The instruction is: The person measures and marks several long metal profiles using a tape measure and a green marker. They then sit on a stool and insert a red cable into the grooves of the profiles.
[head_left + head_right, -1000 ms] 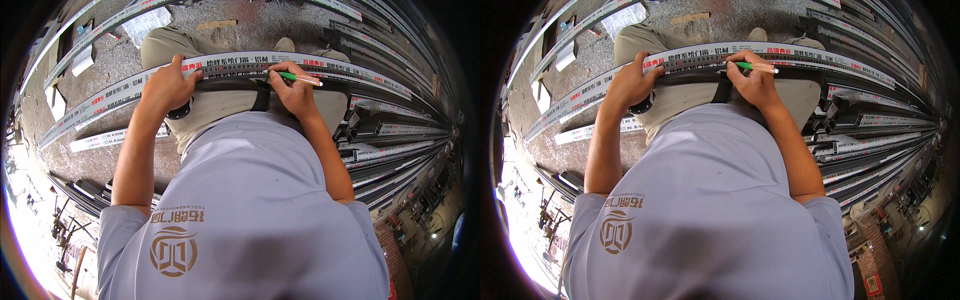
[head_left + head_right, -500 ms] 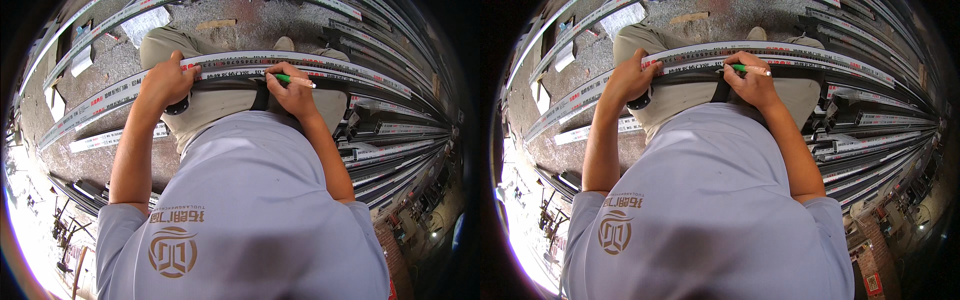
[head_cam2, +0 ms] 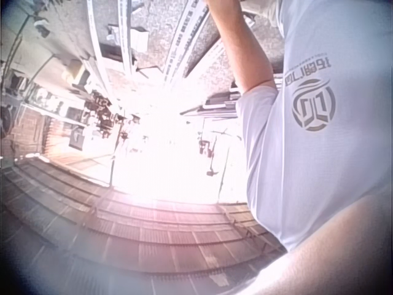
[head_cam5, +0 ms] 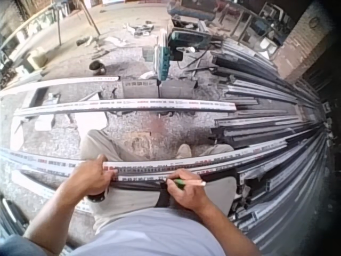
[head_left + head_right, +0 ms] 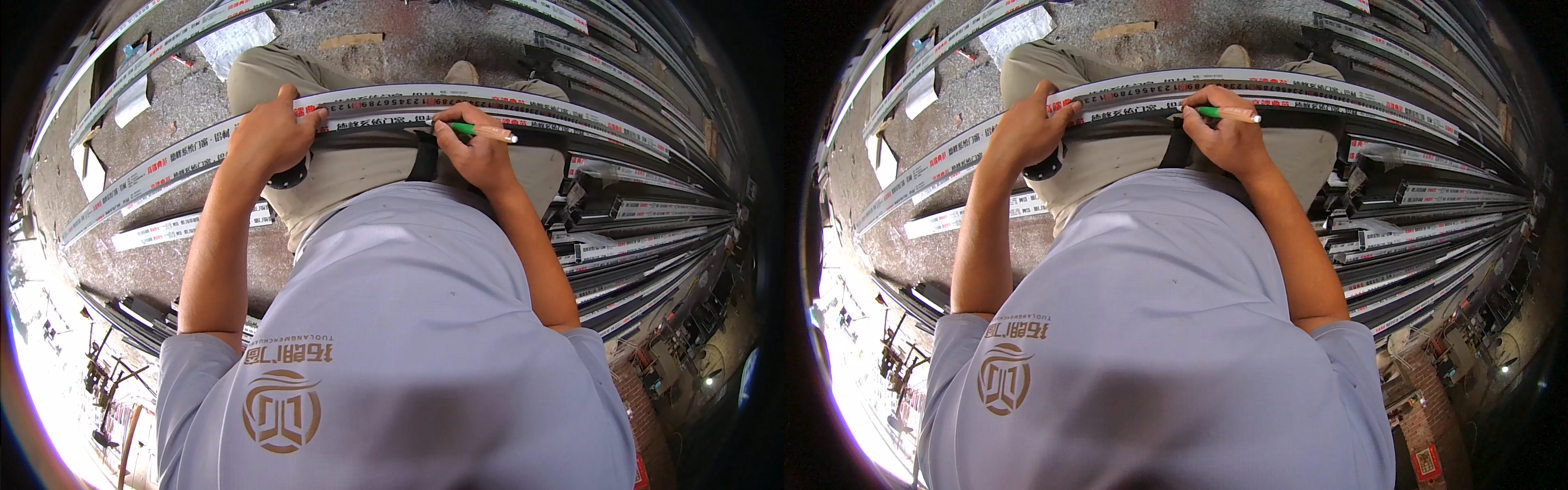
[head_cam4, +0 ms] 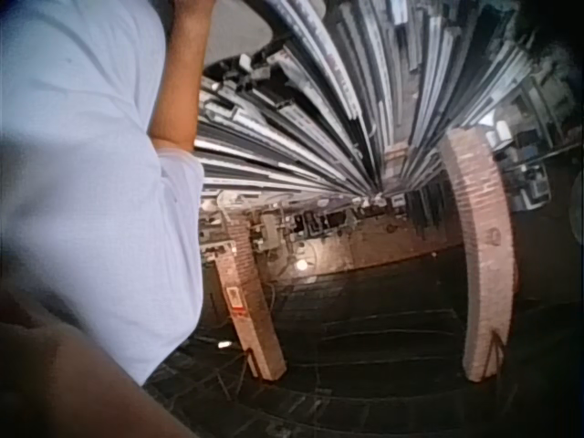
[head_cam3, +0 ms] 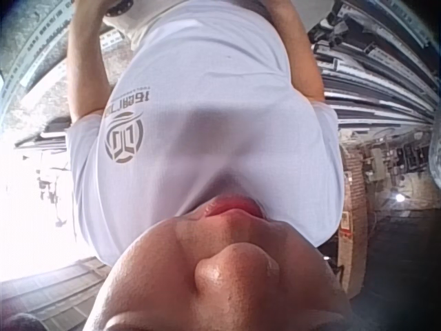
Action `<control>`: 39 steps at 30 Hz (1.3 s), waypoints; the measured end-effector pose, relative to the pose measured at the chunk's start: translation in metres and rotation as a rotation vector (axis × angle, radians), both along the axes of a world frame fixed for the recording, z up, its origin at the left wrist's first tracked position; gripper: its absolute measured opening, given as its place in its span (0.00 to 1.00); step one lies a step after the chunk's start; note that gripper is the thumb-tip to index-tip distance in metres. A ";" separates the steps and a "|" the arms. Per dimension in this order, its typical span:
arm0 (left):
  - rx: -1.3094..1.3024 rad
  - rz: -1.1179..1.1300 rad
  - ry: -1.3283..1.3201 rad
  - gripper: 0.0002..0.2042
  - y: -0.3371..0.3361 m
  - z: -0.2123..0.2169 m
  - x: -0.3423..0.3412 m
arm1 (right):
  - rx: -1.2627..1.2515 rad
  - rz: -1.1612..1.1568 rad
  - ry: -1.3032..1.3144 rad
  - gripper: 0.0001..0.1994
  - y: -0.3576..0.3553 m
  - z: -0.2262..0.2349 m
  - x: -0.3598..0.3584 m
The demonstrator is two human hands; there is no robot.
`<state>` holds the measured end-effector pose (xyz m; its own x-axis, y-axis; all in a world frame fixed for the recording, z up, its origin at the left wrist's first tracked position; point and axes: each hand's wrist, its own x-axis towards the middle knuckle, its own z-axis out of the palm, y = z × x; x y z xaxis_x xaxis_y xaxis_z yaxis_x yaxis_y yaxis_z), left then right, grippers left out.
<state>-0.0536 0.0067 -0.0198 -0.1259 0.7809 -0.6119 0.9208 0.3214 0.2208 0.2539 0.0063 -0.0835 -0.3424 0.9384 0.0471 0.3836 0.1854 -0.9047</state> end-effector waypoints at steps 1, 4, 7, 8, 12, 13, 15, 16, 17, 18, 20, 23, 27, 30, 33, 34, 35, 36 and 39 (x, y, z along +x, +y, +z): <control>0.009 0.005 -0.010 0.29 0.000 -0.001 -0.001 | -0.054 -0.010 0.025 0.05 -0.001 0.001 0.001; 0.036 -0.030 0.012 0.29 -0.002 -0.002 -0.003 | -0.151 -0.113 0.075 0.05 -0.001 0.004 0.006; 0.001 -0.096 0.026 0.30 0.002 -0.001 -0.006 | -0.082 -0.140 0.080 0.10 0.002 0.010 0.009; -0.005 -0.101 -0.024 0.30 0.003 0.001 -0.009 | -0.078 -0.152 0.113 0.10 0.004 0.013 0.010; -0.049 -0.196 -0.203 0.37 0.006 0.015 -0.019 | 0.024 -0.221 0.135 0.11 0.013 0.030 0.017; -0.069 -0.237 -0.261 0.39 0.006 0.019 -0.021 | 0.063 -0.225 0.126 0.11 0.015 0.035 0.020; -0.098 -0.238 -0.460 0.39 0.003 0.023 -0.021 | 0.112 -0.236 0.172 0.12 0.018 0.046 0.023; -0.127 -0.267 -0.533 0.36 0.001 0.023 -0.019 | 0.140 -0.254 0.161 0.12 0.019 0.053 0.025; -0.156 -0.280 -0.589 0.31 -0.002 0.023 -0.015 | 0.164 -0.278 0.166 0.12 0.018 0.060 0.027; -0.149 -0.287 -0.720 0.27 -0.003 0.022 -0.011 | 0.173 -0.301 0.181 0.12 0.017 0.066 0.028; -0.201 -0.250 -0.806 0.25 -0.007 0.018 0.000 | 0.319 -0.277 0.185 0.13 0.021 0.076 0.028; -0.290 -0.227 -0.822 0.25 -0.011 0.015 0.011 | 0.433 -0.235 0.150 0.13 0.022 0.088 0.027; -0.360 -0.136 -0.882 0.25 -0.016 0.011 0.015 | 0.555 -0.174 0.126 0.14 0.020 0.094 0.025; -0.383 -0.041 -0.950 0.24 -0.023 0.008 0.008 | 0.619 -0.125 0.135 0.14 0.018 0.098 0.021; -0.378 0.026 -1.025 0.23 -0.032 0.004 -0.007 | 0.711 -0.090 0.078 0.12 0.018 0.103 0.018; -0.389 0.045 -1.024 0.22 -0.036 0.004 -0.013 | 0.704 -0.087 0.089 0.11 0.018 0.104 0.016; -0.402 0.063 -1.025 0.22 -0.040 0.004 -0.019 | 0.712 -0.072 0.084 0.11 0.018 0.104 0.016; -0.426 0.081 -1.006 0.22 -0.045 0.003 -0.024 | 0.730 -0.057 0.087 0.12 0.019 0.104 0.017; -0.424 0.114 -0.947 0.30 -0.066 0.004 -0.045 | 0.764 -0.080 0.078 0.11 0.024 0.091 0.018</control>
